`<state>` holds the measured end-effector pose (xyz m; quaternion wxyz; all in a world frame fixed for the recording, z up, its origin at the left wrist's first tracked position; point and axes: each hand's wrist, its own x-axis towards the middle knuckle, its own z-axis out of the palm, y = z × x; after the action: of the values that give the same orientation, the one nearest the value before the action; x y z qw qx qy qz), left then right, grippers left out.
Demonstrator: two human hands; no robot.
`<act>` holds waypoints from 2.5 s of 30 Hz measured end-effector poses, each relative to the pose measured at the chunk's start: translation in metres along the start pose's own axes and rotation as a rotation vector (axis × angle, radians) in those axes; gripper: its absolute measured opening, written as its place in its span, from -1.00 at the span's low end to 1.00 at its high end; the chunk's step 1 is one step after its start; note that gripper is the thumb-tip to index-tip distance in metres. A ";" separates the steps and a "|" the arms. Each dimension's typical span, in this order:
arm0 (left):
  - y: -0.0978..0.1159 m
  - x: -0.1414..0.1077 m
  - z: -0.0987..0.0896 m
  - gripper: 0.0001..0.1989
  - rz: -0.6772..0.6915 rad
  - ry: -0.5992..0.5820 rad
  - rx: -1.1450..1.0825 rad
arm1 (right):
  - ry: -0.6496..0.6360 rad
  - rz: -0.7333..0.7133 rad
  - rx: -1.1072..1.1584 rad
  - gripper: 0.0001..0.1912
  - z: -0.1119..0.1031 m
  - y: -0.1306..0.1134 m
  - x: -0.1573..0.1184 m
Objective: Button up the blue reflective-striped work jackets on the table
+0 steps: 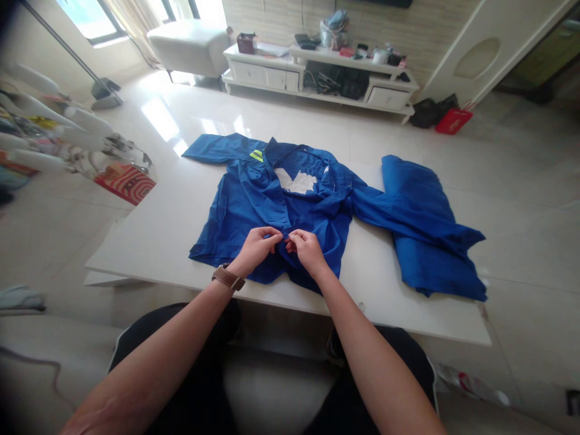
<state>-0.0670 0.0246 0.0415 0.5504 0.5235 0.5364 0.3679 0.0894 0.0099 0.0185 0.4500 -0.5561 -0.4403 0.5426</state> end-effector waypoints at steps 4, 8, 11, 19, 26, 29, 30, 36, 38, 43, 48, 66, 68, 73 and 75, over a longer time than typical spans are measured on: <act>0.000 0.000 -0.001 -0.85 -0.024 -0.003 0.002 | -0.018 0.017 -0.014 -0.74 0.000 0.001 0.000; -0.003 0.001 -0.001 -0.85 -0.023 -0.008 -0.001 | -0.018 0.000 -0.030 -0.75 0.000 0.004 0.001; -0.005 0.001 0.000 -0.84 -0.025 -0.008 -0.004 | -0.017 -0.012 -0.039 -0.77 0.000 0.004 0.000; -0.007 0.001 0.000 -0.87 -0.035 -0.022 -0.029 | -0.022 -0.035 -0.090 -0.79 0.000 0.003 -0.002; -0.007 0.001 0.000 -0.90 -0.014 -0.024 -0.010 | -0.016 -0.041 -0.106 -0.80 0.000 0.003 -0.002; -0.006 0.001 -0.001 -0.90 -0.018 -0.028 -0.005 | -0.017 -0.043 -0.113 -0.79 -0.001 0.003 -0.002; -0.005 0.001 -0.001 -0.90 -0.022 -0.028 -0.003 | -0.017 -0.044 -0.114 -0.79 -0.001 0.003 -0.002; -0.006 0.001 -0.003 -0.83 -0.092 -0.079 0.015 | -0.011 -0.044 -0.116 -0.78 0.001 0.004 -0.002; -0.008 0.001 -0.002 -0.81 -0.109 -0.088 0.003 | -0.005 -0.038 -0.100 -0.78 0.002 0.004 -0.002; -0.013 0.003 -0.002 -0.81 -0.107 -0.101 -0.043 | -0.004 -0.012 -0.084 -0.79 0.003 0.004 -0.001; -0.014 0.003 -0.002 -0.81 -0.124 -0.110 -0.055 | 0.000 0.002 -0.072 -0.80 0.003 0.005 -0.001; -0.009 0.001 -0.002 -0.87 -0.308 -0.141 -0.342 | 0.014 0.005 -0.015 -0.81 0.003 0.000 -0.003; -0.010 0.001 -0.002 -0.86 -0.270 -0.139 -0.293 | 0.009 -0.004 -0.022 -0.81 0.002 0.000 -0.002; -0.012 0.002 -0.002 -0.83 -0.209 -0.128 -0.174 | -0.005 -0.043 -0.063 -0.81 -0.001 0.001 -0.002; -0.013 0.002 -0.002 -0.82 -0.185 -0.119 -0.147 | -0.008 -0.059 -0.076 -0.82 -0.002 0.002 -0.002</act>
<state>-0.0711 0.0248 0.0289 0.6497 0.4511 0.5203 0.3220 0.0910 0.0072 0.0172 0.4426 -0.5575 -0.4783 0.5143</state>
